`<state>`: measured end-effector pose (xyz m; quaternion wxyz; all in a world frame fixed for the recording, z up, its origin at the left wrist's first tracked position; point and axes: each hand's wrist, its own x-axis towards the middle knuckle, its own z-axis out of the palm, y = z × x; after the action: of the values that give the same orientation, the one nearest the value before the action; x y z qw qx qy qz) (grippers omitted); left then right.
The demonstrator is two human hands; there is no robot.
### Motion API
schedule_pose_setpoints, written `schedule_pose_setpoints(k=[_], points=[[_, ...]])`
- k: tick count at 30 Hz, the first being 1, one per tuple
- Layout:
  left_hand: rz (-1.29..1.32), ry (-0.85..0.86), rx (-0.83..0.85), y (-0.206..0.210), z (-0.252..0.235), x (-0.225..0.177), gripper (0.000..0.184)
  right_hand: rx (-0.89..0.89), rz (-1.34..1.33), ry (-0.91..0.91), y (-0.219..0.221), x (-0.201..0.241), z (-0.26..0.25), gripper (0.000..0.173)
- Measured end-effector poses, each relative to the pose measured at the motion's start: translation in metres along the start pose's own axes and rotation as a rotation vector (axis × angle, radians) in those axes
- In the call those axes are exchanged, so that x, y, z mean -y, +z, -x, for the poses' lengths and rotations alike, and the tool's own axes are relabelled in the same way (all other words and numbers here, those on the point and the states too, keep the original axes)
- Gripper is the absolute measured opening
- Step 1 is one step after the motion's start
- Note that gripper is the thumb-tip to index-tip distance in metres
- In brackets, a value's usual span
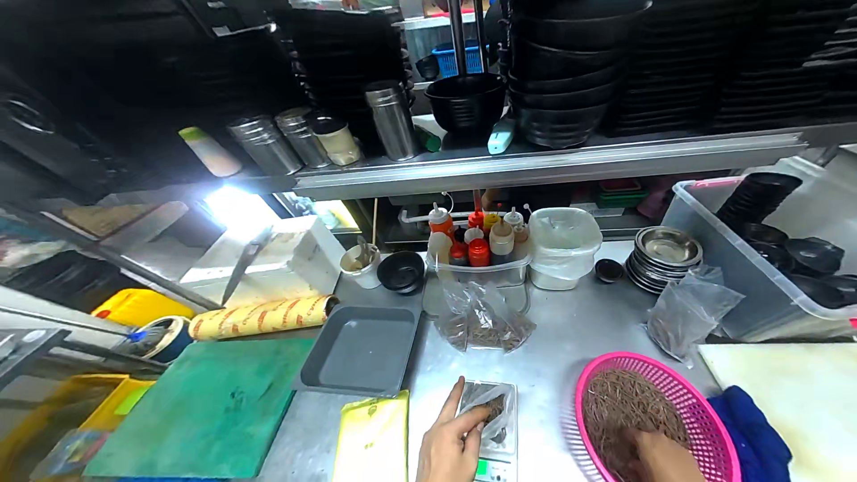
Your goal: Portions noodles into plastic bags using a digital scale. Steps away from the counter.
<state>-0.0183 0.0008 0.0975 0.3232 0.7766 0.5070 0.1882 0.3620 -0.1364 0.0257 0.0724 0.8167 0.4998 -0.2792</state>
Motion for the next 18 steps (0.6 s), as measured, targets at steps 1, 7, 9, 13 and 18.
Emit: schedule_pose_setpoints(k=[1,7,9,13,18], points=[[-0.022,0.005,0.022,-0.005,-0.001,-0.002,0.030,-0.010,0.011,-0.019,0.005,-0.007,0.005,0.032],[-0.072,0.002,0.070,-0.029,-0.007,-0.010,0.027,-0.328,-0.118,-0.135,-0.018,-0.020,0.039,0.025],[-0.093,0.008,0.074,-0.031,-0.011,-0.009,0.027,-0.438,-0.150,-0.170,-0.034,-0.023,0.049,0.028],[-0.112,0.004,0.095,-0.030,-0.013,-0.007,0.026,-0.521,-0.221,-0.176,-0.056,-0.034,0.060,0.025],[-0.112,-0.010,0.175,-0.029,-0.009,-0.006,0.027,-0.543,-0.545,-0.241,-0.091,-0.032,0.080,0.021]])
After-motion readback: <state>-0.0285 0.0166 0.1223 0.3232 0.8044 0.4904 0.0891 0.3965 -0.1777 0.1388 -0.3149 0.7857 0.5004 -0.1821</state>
